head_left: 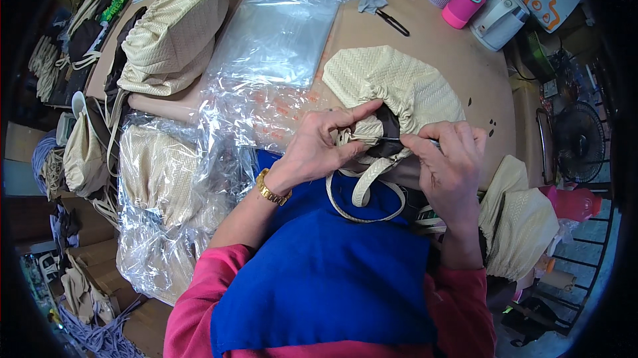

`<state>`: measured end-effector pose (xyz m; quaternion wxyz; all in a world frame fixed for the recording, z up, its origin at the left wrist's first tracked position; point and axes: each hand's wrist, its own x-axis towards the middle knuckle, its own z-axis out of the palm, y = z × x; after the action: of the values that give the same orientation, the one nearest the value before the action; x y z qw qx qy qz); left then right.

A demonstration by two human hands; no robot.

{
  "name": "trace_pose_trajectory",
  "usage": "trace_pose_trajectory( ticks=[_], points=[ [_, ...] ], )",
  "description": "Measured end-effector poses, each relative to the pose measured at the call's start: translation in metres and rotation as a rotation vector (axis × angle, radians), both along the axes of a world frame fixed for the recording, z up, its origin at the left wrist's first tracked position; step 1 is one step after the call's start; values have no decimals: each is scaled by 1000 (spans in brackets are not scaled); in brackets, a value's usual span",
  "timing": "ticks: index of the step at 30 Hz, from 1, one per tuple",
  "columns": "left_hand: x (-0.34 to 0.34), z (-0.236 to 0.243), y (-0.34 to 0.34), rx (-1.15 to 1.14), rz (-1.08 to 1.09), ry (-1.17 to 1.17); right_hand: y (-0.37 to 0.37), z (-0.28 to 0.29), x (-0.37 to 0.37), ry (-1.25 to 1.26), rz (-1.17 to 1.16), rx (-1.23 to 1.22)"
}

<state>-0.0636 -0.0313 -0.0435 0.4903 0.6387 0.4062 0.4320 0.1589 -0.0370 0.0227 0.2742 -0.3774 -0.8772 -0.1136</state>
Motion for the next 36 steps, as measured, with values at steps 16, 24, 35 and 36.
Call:
trace_pose_trajectory(
  ticks=[16,24,35,36],
  points=[
    [-3,-3,1,-37,-15,-87,17,-8,6,62,109,-246],
    [-4,-1,1,-26,-15,-114,31,-39,17,462,177,-717],
    [-4,0,0,4,-19,-84,19,-17,14,197,115,-271],
    [-4,-1,1,40,-12,-87,18,-15,14,175,107,-249]
  ],
)
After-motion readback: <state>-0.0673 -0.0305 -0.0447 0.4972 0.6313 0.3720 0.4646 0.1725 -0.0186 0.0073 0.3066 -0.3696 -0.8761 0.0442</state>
